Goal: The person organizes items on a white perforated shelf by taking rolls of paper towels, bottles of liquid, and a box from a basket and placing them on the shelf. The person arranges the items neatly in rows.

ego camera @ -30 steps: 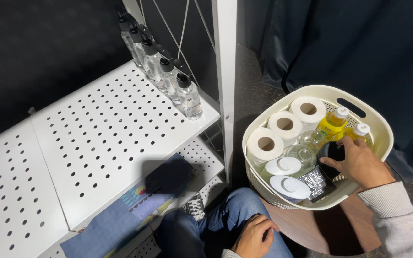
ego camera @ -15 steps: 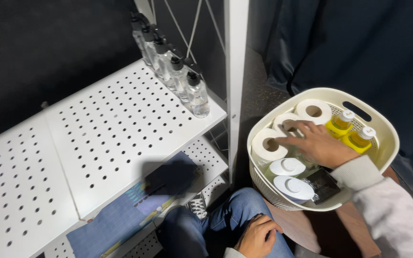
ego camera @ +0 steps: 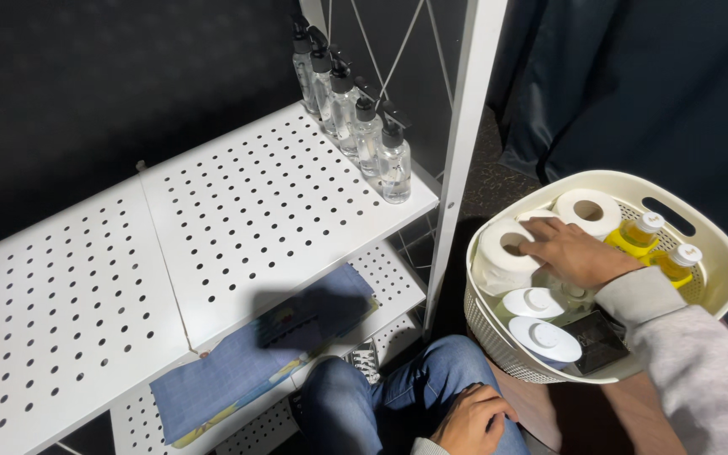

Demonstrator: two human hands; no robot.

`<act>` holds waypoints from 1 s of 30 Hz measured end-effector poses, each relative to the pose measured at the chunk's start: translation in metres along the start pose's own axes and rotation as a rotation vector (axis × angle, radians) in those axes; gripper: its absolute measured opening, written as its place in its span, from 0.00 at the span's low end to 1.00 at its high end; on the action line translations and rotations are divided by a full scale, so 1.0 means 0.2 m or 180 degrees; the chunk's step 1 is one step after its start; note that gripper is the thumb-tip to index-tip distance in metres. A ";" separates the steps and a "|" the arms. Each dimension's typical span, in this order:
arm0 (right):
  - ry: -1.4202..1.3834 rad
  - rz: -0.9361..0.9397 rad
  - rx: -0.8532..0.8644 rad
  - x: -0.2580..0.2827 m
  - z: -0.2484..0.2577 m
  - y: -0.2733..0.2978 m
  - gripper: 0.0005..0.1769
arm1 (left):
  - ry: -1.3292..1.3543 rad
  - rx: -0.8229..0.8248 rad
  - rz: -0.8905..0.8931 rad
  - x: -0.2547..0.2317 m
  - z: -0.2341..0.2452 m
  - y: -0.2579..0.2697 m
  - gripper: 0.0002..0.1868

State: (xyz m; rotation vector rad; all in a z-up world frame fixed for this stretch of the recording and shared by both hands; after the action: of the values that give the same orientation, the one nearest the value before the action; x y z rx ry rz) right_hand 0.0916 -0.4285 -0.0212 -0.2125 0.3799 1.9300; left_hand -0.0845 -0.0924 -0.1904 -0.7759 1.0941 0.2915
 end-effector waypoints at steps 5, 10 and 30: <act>-0.0835 -0.0273 -0.0675 -0.08 0.35 0.29 0.32 | 0.0251 -0.0002 0.0430 -0.04 0.03 0.01 0.11; -0.1165 -0.1023 -0.0590 0.13 0.70 0.64 0.21 | 0.0622 -0.0232 0.0724 -0.23 0.20 0.03 0.12; -0.2293 0.1025 -0.3128 1.70 1.06 0.21 0.57 | -0.0202 -0.3107 -0.0364 -1.48 1.16 0.59 0.44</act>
State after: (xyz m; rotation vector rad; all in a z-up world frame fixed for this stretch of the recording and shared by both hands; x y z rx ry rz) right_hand -0.0704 -0.0716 0.0740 -0.0686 -1.0871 2.2067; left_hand -0.1272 0.1959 0.0735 -1.6706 0.8064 0.7707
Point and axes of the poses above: each hand's wrist, its own y-axis away from the middle knuckle, its own z-axis out of the back of the hand, x = y × z, the point moved 2 cm from there along -y, towards the middle knuckle, and after that the axes turned 15 degrees about y, right-handed, at the moved point
